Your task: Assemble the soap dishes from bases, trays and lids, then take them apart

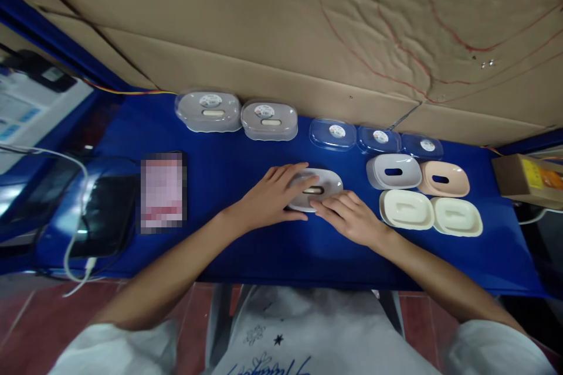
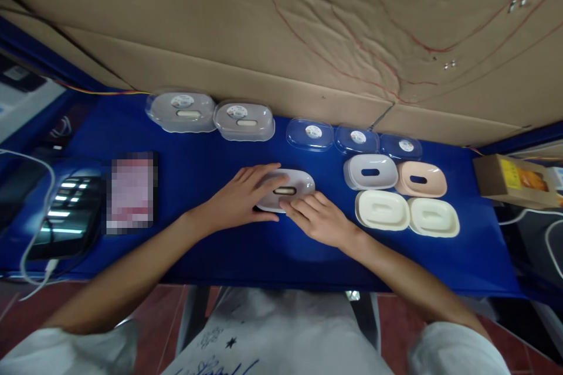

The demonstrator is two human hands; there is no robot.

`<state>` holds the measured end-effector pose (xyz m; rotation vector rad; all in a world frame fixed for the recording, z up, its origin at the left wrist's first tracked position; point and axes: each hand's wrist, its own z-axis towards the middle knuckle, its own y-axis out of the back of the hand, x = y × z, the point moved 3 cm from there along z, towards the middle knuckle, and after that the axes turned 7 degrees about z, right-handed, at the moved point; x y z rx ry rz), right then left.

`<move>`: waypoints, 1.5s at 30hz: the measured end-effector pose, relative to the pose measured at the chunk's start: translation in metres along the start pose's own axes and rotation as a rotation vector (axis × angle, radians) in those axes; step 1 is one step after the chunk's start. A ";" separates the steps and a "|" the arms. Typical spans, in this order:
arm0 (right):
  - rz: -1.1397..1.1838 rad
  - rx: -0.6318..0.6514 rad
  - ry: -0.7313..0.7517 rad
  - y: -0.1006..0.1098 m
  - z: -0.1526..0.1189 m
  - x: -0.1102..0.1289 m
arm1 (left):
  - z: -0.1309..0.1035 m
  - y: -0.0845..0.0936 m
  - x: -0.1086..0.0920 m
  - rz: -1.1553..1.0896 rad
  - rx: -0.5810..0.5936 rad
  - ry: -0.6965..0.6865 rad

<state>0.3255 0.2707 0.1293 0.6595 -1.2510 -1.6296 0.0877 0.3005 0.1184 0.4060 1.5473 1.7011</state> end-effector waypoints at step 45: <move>0.121 -0.005 -0.507 0.020 0.033 -0.119 | -0.009 0.014 0.032 -0.342 0.121 0.380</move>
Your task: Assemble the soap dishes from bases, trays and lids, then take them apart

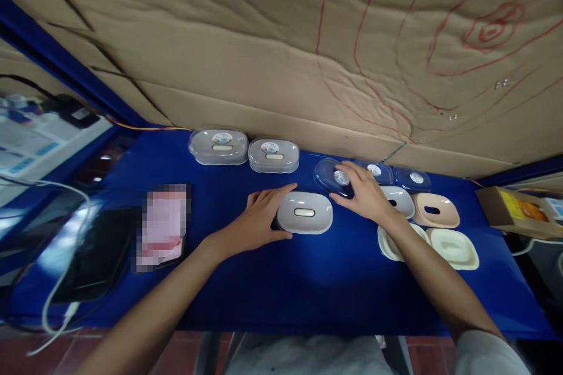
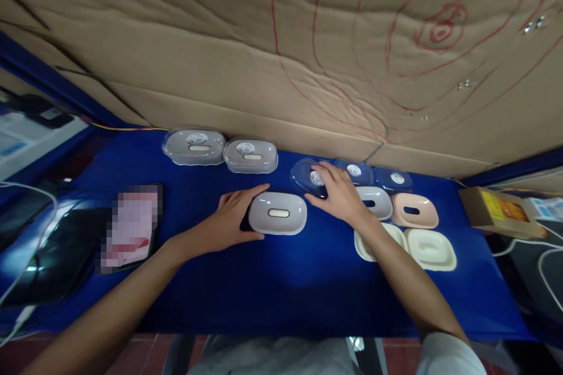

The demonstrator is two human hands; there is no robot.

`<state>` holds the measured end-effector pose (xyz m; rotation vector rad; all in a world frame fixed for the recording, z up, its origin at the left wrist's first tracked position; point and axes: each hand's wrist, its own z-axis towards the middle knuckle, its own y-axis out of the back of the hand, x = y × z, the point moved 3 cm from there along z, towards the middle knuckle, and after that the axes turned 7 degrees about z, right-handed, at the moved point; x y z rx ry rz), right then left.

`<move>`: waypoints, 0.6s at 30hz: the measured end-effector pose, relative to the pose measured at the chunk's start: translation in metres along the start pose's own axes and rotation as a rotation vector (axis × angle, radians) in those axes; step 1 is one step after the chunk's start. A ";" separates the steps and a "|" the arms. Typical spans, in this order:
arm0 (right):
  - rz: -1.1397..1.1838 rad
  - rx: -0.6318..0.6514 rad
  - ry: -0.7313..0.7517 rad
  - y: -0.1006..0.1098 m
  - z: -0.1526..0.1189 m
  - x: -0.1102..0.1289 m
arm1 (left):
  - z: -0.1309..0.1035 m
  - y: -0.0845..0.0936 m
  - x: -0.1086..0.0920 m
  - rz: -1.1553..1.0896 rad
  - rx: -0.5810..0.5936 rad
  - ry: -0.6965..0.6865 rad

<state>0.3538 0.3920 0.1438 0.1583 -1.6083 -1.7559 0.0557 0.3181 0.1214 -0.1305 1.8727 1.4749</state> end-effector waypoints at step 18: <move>0.149 0.209 0.292 -0.026 -0.021 0.070 | 0.006 -0.015 0.003 0.018 -0.022 -0.008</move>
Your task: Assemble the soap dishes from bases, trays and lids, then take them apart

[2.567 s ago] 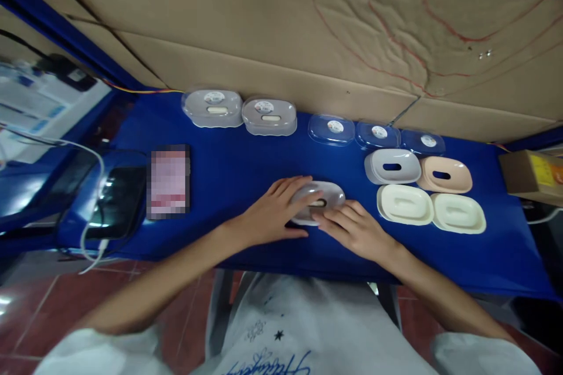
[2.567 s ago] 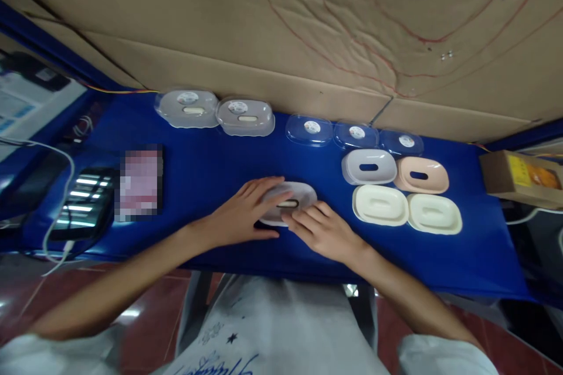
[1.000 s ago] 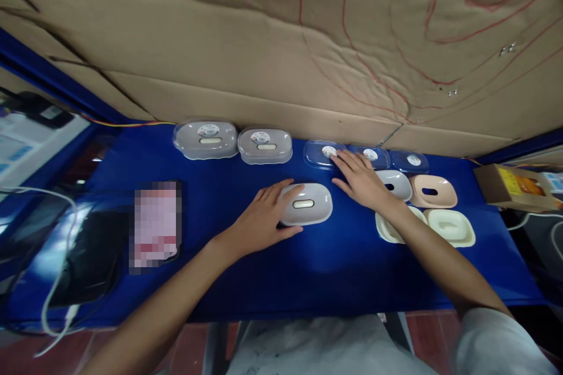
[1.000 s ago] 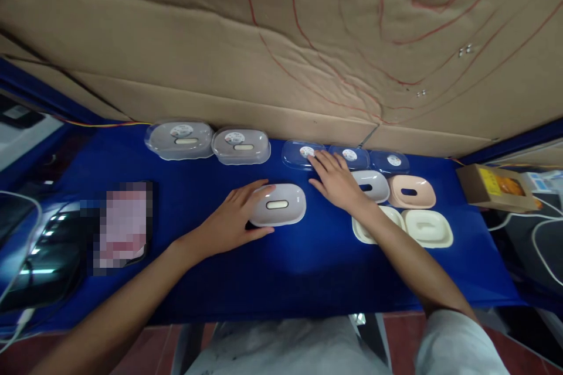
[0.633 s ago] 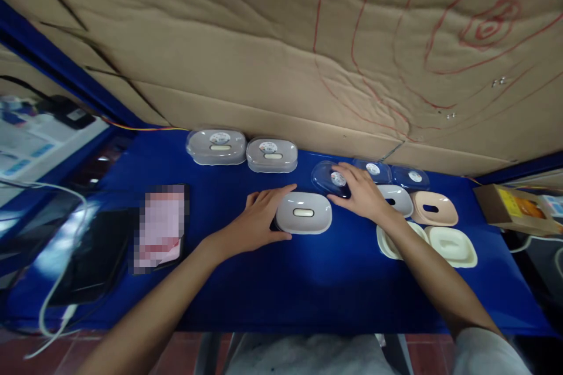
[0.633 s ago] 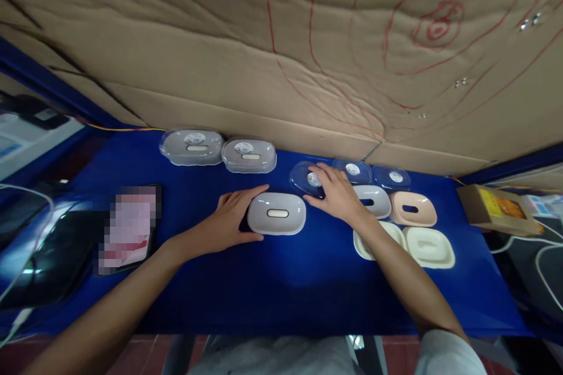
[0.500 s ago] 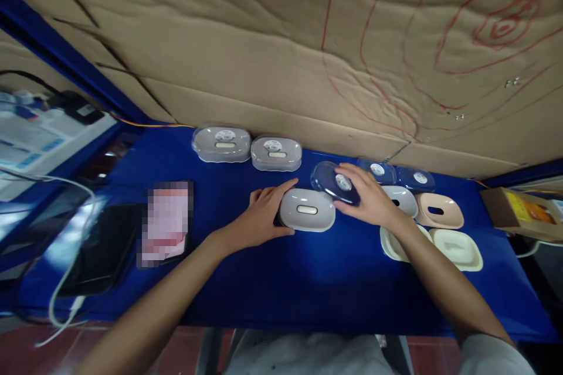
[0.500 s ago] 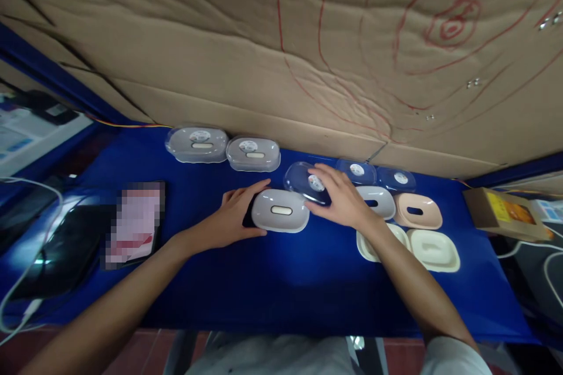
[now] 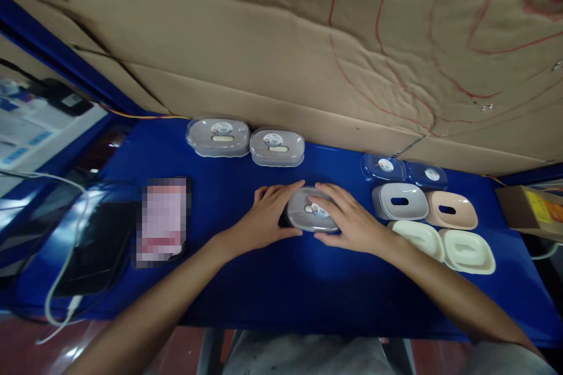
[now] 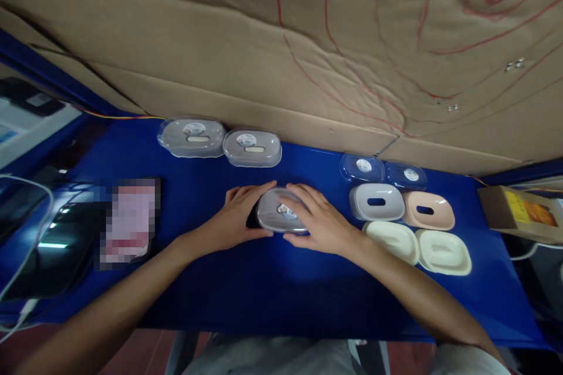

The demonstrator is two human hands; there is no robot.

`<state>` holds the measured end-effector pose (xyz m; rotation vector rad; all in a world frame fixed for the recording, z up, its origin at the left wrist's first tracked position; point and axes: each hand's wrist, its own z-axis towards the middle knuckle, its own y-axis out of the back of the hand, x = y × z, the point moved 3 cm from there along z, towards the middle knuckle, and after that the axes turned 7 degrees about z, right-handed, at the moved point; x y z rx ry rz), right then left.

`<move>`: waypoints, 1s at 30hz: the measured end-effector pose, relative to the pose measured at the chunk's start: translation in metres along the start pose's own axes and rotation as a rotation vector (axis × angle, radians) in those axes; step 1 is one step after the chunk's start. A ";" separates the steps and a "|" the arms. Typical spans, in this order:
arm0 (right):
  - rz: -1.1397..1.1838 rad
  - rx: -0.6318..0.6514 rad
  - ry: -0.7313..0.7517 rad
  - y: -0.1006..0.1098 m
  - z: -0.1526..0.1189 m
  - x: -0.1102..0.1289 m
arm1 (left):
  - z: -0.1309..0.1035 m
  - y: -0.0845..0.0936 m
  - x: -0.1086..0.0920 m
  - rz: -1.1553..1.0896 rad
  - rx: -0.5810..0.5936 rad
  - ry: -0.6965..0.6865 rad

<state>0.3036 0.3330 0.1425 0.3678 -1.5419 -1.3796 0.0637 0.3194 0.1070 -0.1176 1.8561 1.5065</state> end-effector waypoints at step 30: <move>-0.121 -0.216 -0.274 0.069 -0.033 -0.064 | -0.007 -0.006 -0.011 0.364 -0.099 -0.162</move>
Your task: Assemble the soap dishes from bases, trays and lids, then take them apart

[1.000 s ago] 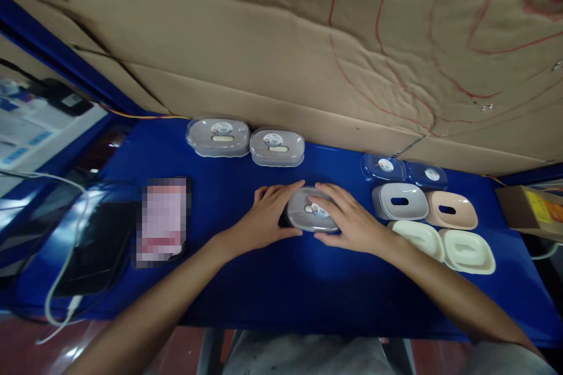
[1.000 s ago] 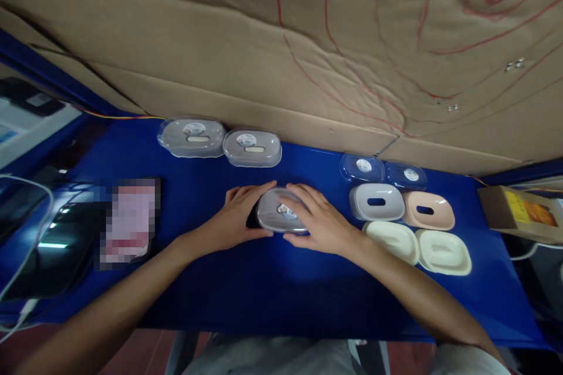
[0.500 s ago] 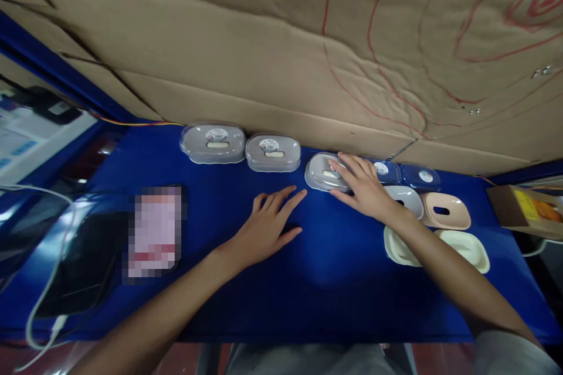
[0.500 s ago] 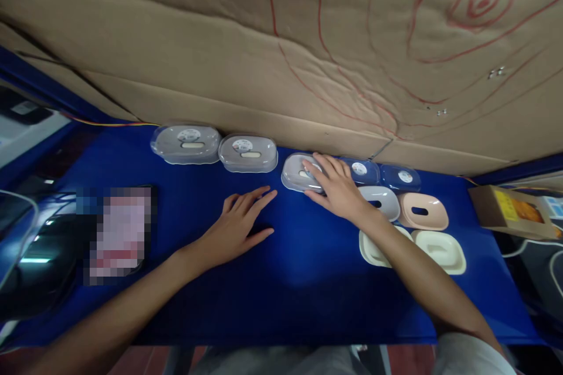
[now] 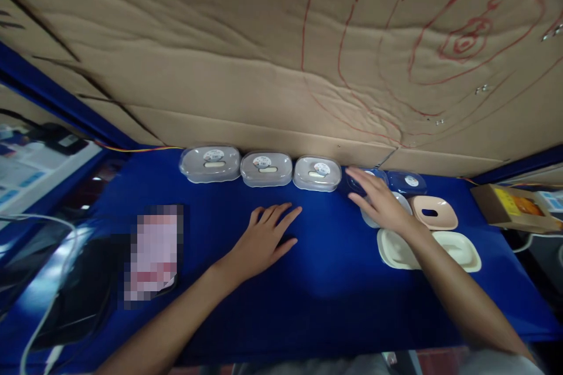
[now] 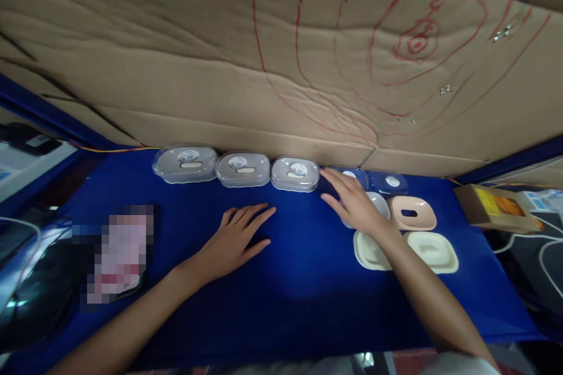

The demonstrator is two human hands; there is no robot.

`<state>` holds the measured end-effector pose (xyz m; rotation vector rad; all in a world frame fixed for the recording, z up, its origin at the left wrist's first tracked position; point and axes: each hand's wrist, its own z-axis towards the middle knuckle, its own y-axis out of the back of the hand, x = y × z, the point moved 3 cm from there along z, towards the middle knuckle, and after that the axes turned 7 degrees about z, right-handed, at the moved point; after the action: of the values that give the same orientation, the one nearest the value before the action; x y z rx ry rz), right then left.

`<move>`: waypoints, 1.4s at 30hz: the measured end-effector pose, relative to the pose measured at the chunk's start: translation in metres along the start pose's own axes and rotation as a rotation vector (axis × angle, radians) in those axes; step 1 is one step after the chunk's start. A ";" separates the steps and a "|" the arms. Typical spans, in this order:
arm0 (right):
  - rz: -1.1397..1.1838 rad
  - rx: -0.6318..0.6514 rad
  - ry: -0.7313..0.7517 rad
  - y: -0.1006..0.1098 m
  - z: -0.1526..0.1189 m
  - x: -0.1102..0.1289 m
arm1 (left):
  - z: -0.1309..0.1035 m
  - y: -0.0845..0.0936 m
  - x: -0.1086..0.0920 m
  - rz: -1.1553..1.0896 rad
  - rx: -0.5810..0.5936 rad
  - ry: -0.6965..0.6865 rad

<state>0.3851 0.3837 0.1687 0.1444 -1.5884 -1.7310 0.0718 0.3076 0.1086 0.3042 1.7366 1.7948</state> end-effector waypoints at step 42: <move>-0.093 0.163 -0.230 0.005 -0.114 -0.041 | 0.002 0.003 -0.001 -0.101 0.012 0.013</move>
<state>0.4796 0.3170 0.1315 0.1034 -1.9183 -1.7374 0.0729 0.3094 0.1117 0.2065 1.7416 1.7184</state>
